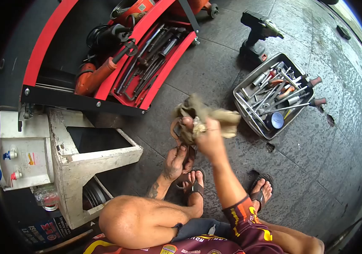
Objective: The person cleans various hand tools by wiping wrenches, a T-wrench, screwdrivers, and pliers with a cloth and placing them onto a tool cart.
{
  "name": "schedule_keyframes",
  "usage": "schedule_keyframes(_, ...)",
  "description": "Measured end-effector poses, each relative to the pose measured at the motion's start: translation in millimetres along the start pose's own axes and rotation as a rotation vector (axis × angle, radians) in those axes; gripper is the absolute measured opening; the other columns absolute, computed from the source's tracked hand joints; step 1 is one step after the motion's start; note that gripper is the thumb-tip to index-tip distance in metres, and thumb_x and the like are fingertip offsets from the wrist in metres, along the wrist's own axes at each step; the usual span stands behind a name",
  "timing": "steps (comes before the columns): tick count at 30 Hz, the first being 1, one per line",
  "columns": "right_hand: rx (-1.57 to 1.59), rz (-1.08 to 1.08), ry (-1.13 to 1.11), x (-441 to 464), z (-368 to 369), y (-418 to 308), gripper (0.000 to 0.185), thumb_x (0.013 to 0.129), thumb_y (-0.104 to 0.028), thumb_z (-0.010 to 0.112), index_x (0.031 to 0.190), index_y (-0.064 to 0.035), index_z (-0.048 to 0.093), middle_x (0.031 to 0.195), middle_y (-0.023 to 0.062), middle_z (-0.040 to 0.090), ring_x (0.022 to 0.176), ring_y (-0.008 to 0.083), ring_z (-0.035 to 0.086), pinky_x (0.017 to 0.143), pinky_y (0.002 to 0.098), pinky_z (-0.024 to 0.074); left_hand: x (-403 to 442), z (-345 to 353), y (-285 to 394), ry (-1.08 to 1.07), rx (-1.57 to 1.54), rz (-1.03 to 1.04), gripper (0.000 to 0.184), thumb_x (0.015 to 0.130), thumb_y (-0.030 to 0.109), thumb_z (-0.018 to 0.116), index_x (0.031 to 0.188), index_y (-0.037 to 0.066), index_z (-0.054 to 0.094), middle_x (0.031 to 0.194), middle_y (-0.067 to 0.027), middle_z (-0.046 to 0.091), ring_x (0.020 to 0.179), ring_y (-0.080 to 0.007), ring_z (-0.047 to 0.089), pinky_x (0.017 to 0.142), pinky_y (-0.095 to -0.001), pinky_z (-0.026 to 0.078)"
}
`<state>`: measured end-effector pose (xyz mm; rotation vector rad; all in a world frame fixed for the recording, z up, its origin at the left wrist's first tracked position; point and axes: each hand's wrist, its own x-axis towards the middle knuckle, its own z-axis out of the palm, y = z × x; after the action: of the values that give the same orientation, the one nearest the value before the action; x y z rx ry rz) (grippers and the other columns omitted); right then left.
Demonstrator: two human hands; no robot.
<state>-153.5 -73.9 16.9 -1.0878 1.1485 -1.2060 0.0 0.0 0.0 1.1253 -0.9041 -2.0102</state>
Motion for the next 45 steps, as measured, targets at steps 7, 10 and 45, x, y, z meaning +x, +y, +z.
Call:
schedule_keyframes(7,-0.155,-0.012,0.447,8,-28,-3,0.033,0.09,-0.029,0.055,0.089,0.004,0.059,0.065,0.0079,0.059,0.056,0.0104,0.05,0.052,0.0284,0.0411,6,16,-11,0.094,0.206,-0.007,0.035,0.095,0.035,0.042,0.091,0.001,0.053,0.071,-0.0051,0.061,0.062,-0.0092,0.056,0.049,-0.0189,0.044)
schedule_keyframes(10,0.165,0.039,0.468,20,-42,22,0.031,0.09,-0.028,0.056,0.084,0.0029,0.059,0.067,0.004,0.057,0.058,0.012,0.047,0.055,0.0281,0.0401,-4,21,-17,0.12,0.28,-0.042,0.037,0.095,0.033,0.042,0.094,-0.001,0.055,0.074,-0.0053,0.06,0.066,-0.0116,0.058,0.063,-0.0235,0.048)
schedule_keyframes(45,0.032,-0.015,-0.41,-83,59,6,0.025,0.077,-0.002,0.062,0.101,-0.0001,0.055,0.082,0.0027,0.06,0.077,0.013,0.057,0.068,0.0265,0.0472,-27,-3,169,0.345,0.339,0.813,0.04,0.098,0.03,0.031,0.103,-0.002,0.054,0.097,-0.0121,0.063,0.096,-0.0182,0.058,0.09,-0.0318,0.042)
